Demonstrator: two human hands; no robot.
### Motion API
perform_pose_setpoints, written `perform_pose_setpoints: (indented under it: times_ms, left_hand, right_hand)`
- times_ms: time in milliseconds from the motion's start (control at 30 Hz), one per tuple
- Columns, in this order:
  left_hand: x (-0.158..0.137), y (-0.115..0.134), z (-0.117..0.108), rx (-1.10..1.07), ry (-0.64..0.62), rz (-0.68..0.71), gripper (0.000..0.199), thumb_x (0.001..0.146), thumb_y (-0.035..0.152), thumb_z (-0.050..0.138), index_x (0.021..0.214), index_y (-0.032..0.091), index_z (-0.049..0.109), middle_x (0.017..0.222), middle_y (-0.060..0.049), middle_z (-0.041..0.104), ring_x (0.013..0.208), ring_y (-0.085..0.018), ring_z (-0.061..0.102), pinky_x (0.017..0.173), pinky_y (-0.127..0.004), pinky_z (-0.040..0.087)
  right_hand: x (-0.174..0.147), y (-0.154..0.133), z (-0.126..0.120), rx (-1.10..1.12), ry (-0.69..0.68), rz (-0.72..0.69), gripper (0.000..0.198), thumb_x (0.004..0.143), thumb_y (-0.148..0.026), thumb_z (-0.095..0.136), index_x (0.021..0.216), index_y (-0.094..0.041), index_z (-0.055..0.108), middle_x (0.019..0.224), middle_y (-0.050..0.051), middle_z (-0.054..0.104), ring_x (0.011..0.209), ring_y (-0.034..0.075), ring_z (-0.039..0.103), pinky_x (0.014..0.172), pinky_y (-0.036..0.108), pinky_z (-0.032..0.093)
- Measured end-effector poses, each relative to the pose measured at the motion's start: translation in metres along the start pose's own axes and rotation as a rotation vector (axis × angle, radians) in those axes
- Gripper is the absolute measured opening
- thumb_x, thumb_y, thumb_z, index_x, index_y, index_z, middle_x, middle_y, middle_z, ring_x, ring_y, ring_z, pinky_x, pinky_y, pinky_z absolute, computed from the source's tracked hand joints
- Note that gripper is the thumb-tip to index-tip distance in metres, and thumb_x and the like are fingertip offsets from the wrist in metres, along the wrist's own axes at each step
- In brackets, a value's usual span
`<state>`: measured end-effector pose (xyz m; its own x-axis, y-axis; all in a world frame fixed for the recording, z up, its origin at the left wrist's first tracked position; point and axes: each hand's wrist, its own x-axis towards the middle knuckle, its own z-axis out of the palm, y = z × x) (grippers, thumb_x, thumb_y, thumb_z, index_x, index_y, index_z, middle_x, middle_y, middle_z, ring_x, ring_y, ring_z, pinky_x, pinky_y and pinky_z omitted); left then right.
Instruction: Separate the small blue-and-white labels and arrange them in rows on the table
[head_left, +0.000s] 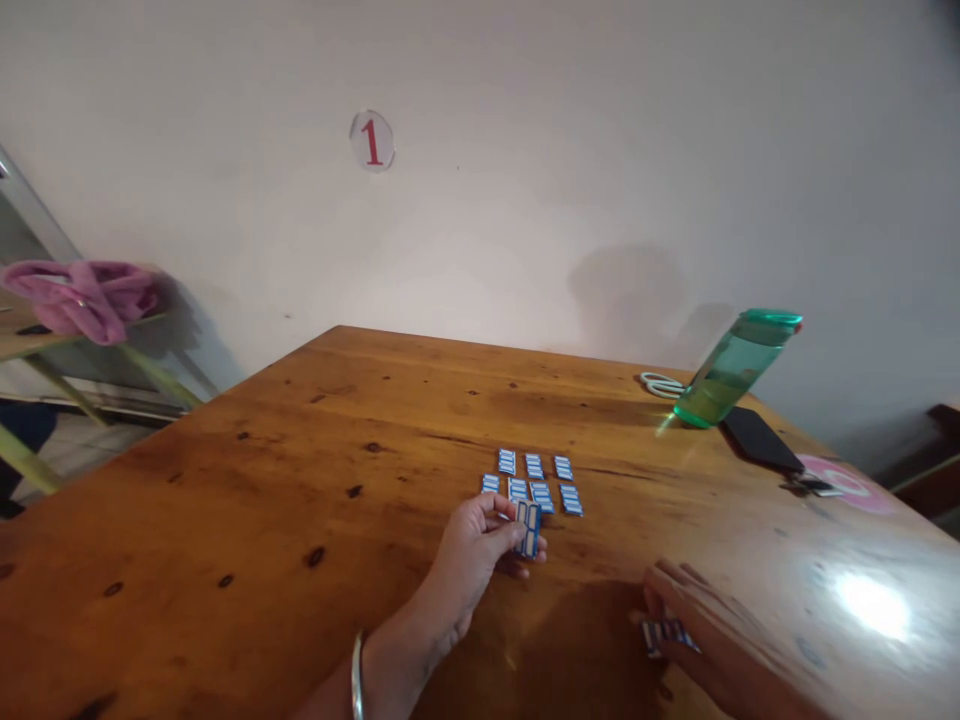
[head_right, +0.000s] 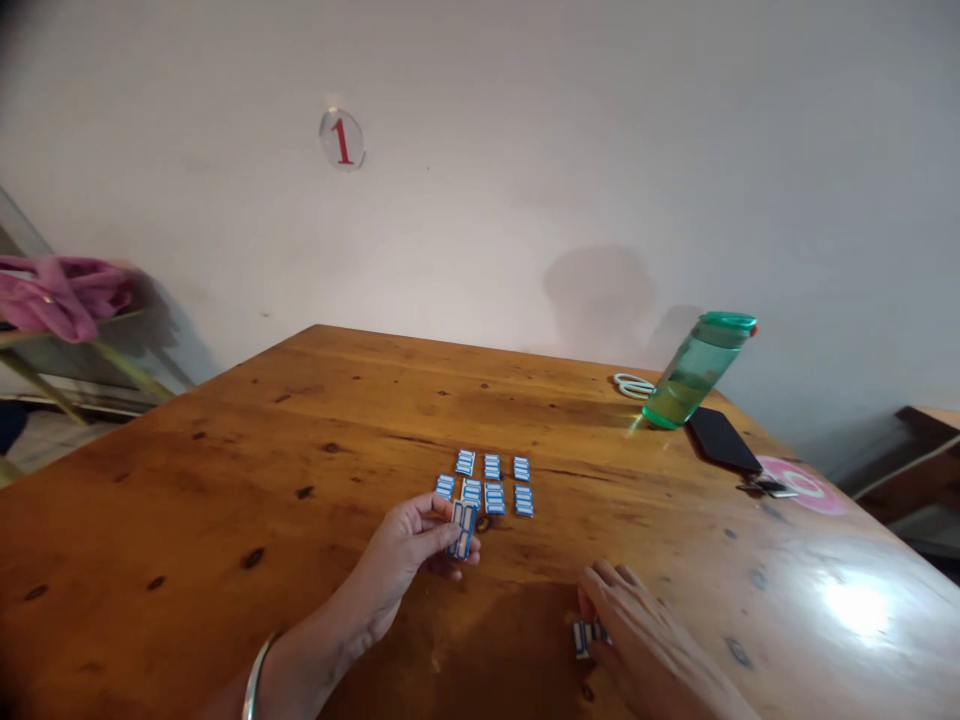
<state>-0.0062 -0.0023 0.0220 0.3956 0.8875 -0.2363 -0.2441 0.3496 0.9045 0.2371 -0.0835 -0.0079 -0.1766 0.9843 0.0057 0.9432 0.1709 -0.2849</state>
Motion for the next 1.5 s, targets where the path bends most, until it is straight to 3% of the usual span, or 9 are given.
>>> perform_pose_setpoints:
  times_ms: [167, 267, 433, 533, 667, 800, 967, 1167, 1500]
  left_hand:
    - [-0.003, 0.002, 0.001, -0.051, -0.029, -0.029, 0.032, 0.057, 0.034, 0.069, 0.070, 0.017, 0.045, 0.064, -0.006, 0.068, 0.058, -0.017, 0.062, 0.048, -0.024, 0.043]
    - [-0.004, 0.002, 0.000, -0.105, -0.046, -0.050, 0.028, 0.058, 0.031, 0.071, 0.067, 0.016, 0.048, 0.067, -0.006, 0.068, 0.063, -0.016, 0.061, 0.051, -0.023, 0.043]
    - [-0.002, 0.003, -0.004, -0.204, -0.054, -0.019, 0.023, 0.053, 0.024, 0.076, 0.059, 0.014, 0.056, 0.061, 0.001, 0.060, 0.056, -0.008, 0.051, 0.052, -0.019, 0.037]
    - [0.000, 0.005, -0.005, -0.249, -0.044, -0.003, 0.022, 0.051, 0.024, 0.077, 0.059, 0.014, 0.059, 0.060, 0.002, 0.058, 0.053, -0.007, 0.047, 0.051, -0.019, 0.034]
    - [0.002, 0.004, -0.004, -0.142, -0.005, 0.088, 0.019, 0.053, 0.024, 0.075, 0.057, 0.015, 0.059, 0.059, 0.001, 0.059, 0.057, -0.010, 0.048, 0.058, -0.022, 0.036]
    - [0.002, -0.004, 0.002, 0.067, 0.017, 0.154, 0.011, 0.052, 0.017, 0.069, 0.054, 0.015, 0.059, 0.057, 0.001, 0.057, 0.059, -0.012, 0.049, 0.063, -0.024, 0.038]
    - [0.001, -0.010, 0.004, 0.164, -0.009, 0.185, 0.007, 0.057, 0.018, 0.064, 0.055, 0.015, 0.058, 0.057, 0.001, 0.055, 0.059, -0.013, 0.048, 0.062, -0.025, 0.038]
    - [0.000, -0.007, 0.002, 0.180, 0.029, 0.183, 0.005, 0.059, 0.019, 0.062, 0.058, 0.016, 0.059, 0.060, 0.000, 0.057, 0.059, -0.013, 0.048, 0.062, -0.025, 0.038]
    - [-0.001, 0.009, -0.004, 0.011, 0.087, 0.147, 0.009, 0.057, 0.021, 0.068, 0.058, 0.015, 0.061, 0.059, 0.001, 0.058, 0.059, -0.011, 0.047, 0.063, -0.023, 0.037]
  right_hand:
    - [0.007, -0.007, 0.004, 0.165, 0.050, 0.056, 0.018, 0.081, -0.027, 0.045, 0.064, -0.022, 0.049, 0.061, 0.000, 0.057, 0.058, 0.017, 0.053, 0.055, 0.026, 0.037]
    - [0.022, -0.035, -0.014, 0.383, 0.042, 0.036, 0.027, 0.084, -0.036, 0.042, 0.062, -0.021, 0.051, 0.056, -0.001, 0.054, 0.053, 0.015, 0.049, 0.050, 0.024, 0.035]
    - [0.056, -0.083, -0.042, 0.928, 0.205, 0.109, 0.025, 0.076, -0.041, 0.055, 0.065, -0.019, 0.059, 0.059, 0.000, 0.057, 0.057, 0.014, 0.051, 0.052, 0.023, 0.039]
    - [0.072, -0.099, -0.038, 1.277, 0.236, 0.185, 0.022, 0.070, -0.038, 0.064, 0.076, -0.017, 0.065, 0.067, 0.002, 0.064, 0.063, 0.016, 0.056, 0.059, 0.025, 0.043]
    - [0.083, -0.104, -0.018, 1.452, 0.319, 0.219, 0.019, 0.066, -0.035, 0.069, 0.072, -0.017, 0.067, 0.065, 0.001, 0.064, 0.061, 0.014, 0.055, 0.058, 0.023, 0.043]
    - [0.082, -0.102, -0.003, 1.493, 0.336, 0.252, 0.017, 0.064, -0.032, 0.072, 0.066, -0.017, 0.064, 0.062, -0.002, 0.061, 0.057, 0.010, 0.050, 0.053, 0.019, 0.040]
    - [0.079, -0.102, 0.001, 1.461, 0.320, 0.249, 0.019, 0.061, -0.031, 0.074, 0.063, -0.017, 0.062, 0.058, -0.003, 0.058, 0.056, 0.009, 0.047, 0.053, 0.018, 0.038]
    - [0.077, -0.097, -0.001, 1.491, 0.248, 0.308, 0.022, 0.066, -0.037, 0.070, 0.064, -0.017, 0.062, 0.060, -0.002, 0.056, 0.057, 0.010, 0.046, 0.054, 0.020, 0.037]
    - [0.075, -0.099, -0.007, 1.227, 0.295, 0.228, 0.031, 0.069, -0.044, 0.064, 0.058, -0.016, 0.057, 0.050, -0.004, 0.042, 0.047, 0.009, 0.034, 0.044, 0.021, 0.027]
